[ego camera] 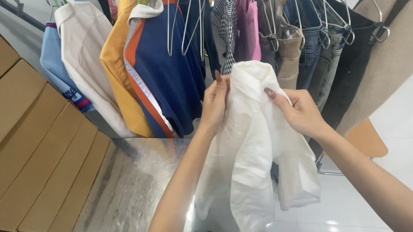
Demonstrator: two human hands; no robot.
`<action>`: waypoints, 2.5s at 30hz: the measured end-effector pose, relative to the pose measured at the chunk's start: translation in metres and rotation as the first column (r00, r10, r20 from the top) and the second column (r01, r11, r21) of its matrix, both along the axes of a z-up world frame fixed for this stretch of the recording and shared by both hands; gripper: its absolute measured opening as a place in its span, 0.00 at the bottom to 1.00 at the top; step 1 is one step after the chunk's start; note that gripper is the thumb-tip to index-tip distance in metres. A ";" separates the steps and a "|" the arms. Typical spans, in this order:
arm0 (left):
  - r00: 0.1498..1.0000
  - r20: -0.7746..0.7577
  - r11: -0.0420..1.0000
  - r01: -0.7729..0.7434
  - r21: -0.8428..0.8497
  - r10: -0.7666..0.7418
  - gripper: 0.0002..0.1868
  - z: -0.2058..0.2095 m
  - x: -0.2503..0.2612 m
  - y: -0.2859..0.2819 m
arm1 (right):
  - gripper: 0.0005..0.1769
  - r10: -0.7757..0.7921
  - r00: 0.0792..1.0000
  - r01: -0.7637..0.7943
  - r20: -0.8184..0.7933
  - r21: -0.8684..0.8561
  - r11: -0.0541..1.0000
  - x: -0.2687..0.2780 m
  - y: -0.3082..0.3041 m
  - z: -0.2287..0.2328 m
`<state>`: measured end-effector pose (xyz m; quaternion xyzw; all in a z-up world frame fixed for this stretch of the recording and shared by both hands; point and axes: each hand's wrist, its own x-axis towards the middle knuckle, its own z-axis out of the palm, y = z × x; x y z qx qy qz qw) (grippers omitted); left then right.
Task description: Unfolding various garments and hanging them on a clothing rack using wire hangers.
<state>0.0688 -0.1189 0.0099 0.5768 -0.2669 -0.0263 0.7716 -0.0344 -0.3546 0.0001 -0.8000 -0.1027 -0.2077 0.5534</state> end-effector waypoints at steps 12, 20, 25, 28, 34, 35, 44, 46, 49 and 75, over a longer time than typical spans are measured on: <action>0.973 0.102 0.867 -0.232 0.441 0.208 0.35 0.044 -0.060 0.033 | 0.12 -0.258 0.934 0.332 0.247 -0.336 0.881 -0.018 0.045 0.039; 0.965 0.113 0.422 -0.207 0.883 0.236 0.32 0.032 -0.038 0.054 | 0.10 -0.234 0.951 0.295 0.202 -0.373 0.879 -0.043 0.035 0.065; 0.965 -0.060 0.533 -0.089 0.842 0.255 0.26 0.018 -0.034 0.044 | 0.10 -0.211 0.964 0.256 0.159 -0.370 0.893 -0.050 0.022 0.058; 0.896 -0.335 0.899 -0.137 0.416 0.292 0.22 -0.009 -0.022 0.024 | 0.12 -0.153 0.984 0.174 0.090 -0.339 0.924 -0.051 0.025 0.048; 0.871 -0.035 0.822 -0.448 0.350 0.489 0.11 -0.022 -0.009 0.024 | 0.11 -0.112 0.993 0.107 -0.023 -0.142 0.984 -0.028 0.010 0.018; 0.879 0.137 0.779 -0.469 0.415 0.456 0.13 -0.010 -0.017 0.032 | 0.11 -0.124 0.992 0.120 -0.029 -0.097 0.988 -0.023 0.005 0.022; 0.742 0.620 0.655 -0.605 0.453 0.257 0.09 0.034 -0.009 0.104 | 0.16 0.091 0.968 -0.073 -0.233 0.085 0.994 0.020 -0.001 0.035; 0.735 0.595 0.670 -0.622 0.405 0.324 0.08 0.040 0.004 0.112 | 0.18 0.191 0.936 -0.182 -0.296 0.059 0.982 0.020 0.018 0.055; 0.798 0.504 0.662 -0.577 0.479 0.331 0.09 0.056 0.019 0.118 | 0.20 0.338 0.865 -0.382 -0.372 -0.051 0.923 0.027 0.055 0.089; 0.911 0.274 0.758 -0.409 0.508 0.308 0.12 0.065 0.098 0.101 | 0.22 -0.361 0.885 0.408 -0.295 0.113 0.906 0.359 0.060 0.015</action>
